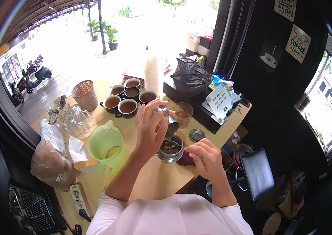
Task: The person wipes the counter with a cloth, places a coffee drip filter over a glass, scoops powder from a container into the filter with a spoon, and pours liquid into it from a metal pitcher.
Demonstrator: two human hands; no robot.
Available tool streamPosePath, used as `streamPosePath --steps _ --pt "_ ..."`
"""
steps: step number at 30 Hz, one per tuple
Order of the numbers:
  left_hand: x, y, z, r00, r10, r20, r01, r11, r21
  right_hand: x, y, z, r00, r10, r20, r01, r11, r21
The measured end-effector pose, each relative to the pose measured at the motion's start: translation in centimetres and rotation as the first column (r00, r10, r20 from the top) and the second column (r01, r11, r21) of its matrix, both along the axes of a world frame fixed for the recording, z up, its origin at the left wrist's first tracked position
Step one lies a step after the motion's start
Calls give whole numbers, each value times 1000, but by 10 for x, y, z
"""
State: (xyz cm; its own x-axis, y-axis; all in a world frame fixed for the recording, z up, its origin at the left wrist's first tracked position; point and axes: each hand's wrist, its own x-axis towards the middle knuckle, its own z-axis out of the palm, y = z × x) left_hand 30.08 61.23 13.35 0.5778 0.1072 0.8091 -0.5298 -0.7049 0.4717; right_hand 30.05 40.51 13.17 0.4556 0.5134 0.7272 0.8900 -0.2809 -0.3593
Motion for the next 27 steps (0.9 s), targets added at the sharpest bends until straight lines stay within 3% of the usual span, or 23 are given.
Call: streamPosePath --steps 27 --pt "0 1 -2 999 46 14 -47 993 109 -1 4 -1 1000 -3 27 3 1000 -7"
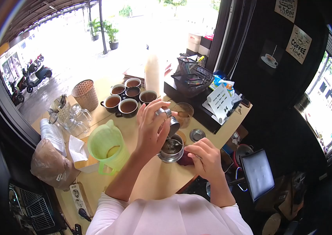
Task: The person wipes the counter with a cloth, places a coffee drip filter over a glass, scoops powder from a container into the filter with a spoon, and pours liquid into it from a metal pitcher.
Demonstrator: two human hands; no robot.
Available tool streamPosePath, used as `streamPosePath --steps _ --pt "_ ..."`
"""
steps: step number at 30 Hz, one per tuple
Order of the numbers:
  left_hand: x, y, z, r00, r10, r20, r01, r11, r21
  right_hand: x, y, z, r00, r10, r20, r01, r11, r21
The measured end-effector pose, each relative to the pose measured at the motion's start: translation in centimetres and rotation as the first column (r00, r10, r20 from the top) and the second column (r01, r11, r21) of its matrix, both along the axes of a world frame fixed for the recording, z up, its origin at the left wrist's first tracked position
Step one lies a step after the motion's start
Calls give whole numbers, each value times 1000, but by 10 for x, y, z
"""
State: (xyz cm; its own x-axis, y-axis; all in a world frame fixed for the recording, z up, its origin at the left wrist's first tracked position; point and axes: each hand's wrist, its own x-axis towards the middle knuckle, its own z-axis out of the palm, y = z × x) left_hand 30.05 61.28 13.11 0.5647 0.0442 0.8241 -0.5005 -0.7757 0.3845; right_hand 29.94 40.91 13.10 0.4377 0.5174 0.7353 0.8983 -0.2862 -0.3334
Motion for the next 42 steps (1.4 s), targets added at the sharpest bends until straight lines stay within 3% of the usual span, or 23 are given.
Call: streamPosePath --steps 10,13,19,22,25,42 --pt "-1 2 1 1000 25 1 -25 1000 -2 -2 5 1 999 -25 34 25 1000 -14" --pt "0 2 1 1000 27 -6 -27 1000 5 -1 4 0 999 52 3 -52 999 -10" --pt "-2 0 2 1000 25 0 -25 1000 -6 0 3 1 999 -18 33 19 1000 -20" --pt "0 1 0 1000 25 1 -25 1000 -3 1 2 -2 997 80 -13 -80 997 12" --pt "0 0 -1 1000 27 5 -27 1000 -1 1 -2 -2 1000 6 -2 -6 1000 18" --pt "-1 2 1 1000 12 2 -12 1000 9 1 0 0 999 10 38 -9 1000 -17"
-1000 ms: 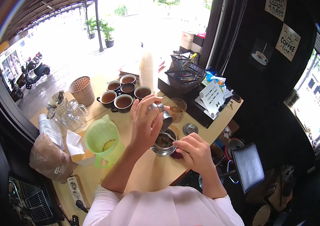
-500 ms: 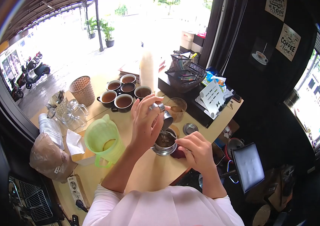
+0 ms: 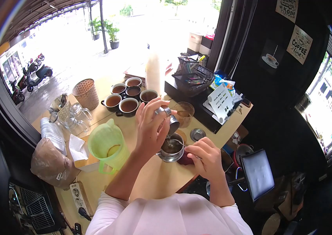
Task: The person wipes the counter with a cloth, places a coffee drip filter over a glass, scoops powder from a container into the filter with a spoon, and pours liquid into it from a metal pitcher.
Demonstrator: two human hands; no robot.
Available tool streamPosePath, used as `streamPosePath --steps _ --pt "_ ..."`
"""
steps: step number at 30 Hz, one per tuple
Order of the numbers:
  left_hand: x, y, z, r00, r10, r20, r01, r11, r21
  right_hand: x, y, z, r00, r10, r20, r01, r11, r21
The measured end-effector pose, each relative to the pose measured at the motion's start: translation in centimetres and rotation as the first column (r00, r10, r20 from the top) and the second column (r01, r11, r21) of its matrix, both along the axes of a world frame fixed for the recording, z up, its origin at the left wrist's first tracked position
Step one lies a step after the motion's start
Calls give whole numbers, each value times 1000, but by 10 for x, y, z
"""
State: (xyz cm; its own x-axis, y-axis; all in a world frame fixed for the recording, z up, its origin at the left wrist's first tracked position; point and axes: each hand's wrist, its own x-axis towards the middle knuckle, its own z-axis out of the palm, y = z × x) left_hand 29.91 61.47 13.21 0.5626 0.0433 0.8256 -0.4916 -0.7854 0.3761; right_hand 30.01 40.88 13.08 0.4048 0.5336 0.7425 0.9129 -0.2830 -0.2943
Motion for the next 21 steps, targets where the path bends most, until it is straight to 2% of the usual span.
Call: streamPosePath --steps 1,4,7,10,13,16,19,21 --pt "0 0 0 1000 7 -2 -7 1000 -3 0 1 0 1000 -24 15 24 1000 -7" --pt "1 0 0 1000 20 -3 -20 1000 -8 -3 4 2 999 47 20 -46 998 -43" --pt "1 0 0 1000 21 -3 -21 1000 -9 1 0 -2 998 55 14 -55 998 18" --pt "0 0 1 1000 16 -11 -16 1000 -4 0 2 0 999 -20 25 21 1000 -17" --pt "0 0 0 1000 1 -7 -2 1000 -4 -1 2 0 998 60 -14 -61 998 -25" --pt "1 0 -1 1000 0 -2 0 1000 -5 1 -2 -2 999 38 -19 -37 999 18" --pt "1 0 0 1000 7 -3 -7 1000 1 0 2 1 1000 -20 15 20 1000 -20" --pt "1 0 0 1000 24 3 -24 1000 6 0 2 -1 999 35 -20 -35 999 -2"
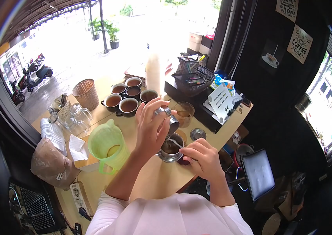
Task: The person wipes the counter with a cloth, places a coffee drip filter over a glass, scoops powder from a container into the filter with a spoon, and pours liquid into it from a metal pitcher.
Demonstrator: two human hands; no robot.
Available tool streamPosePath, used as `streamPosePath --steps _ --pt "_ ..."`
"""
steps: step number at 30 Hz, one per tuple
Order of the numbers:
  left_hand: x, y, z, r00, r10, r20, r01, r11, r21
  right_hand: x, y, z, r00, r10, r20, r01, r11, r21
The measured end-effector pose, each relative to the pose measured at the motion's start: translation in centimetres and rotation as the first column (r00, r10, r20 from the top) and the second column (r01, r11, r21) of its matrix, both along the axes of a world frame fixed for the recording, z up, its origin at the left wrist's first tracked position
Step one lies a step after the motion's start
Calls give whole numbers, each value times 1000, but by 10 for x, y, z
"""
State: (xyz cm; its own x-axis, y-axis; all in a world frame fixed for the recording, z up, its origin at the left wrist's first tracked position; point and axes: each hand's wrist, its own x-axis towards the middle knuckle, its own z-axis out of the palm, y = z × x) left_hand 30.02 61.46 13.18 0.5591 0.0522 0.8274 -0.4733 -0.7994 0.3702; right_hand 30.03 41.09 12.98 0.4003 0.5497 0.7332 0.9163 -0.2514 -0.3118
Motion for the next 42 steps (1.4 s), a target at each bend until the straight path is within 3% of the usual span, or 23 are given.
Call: streamPosePath --steps 42 --pt "-4 -3 1 999 -38 -5 38 998 47 0 0 0 999 -3 -35 4 999 37"
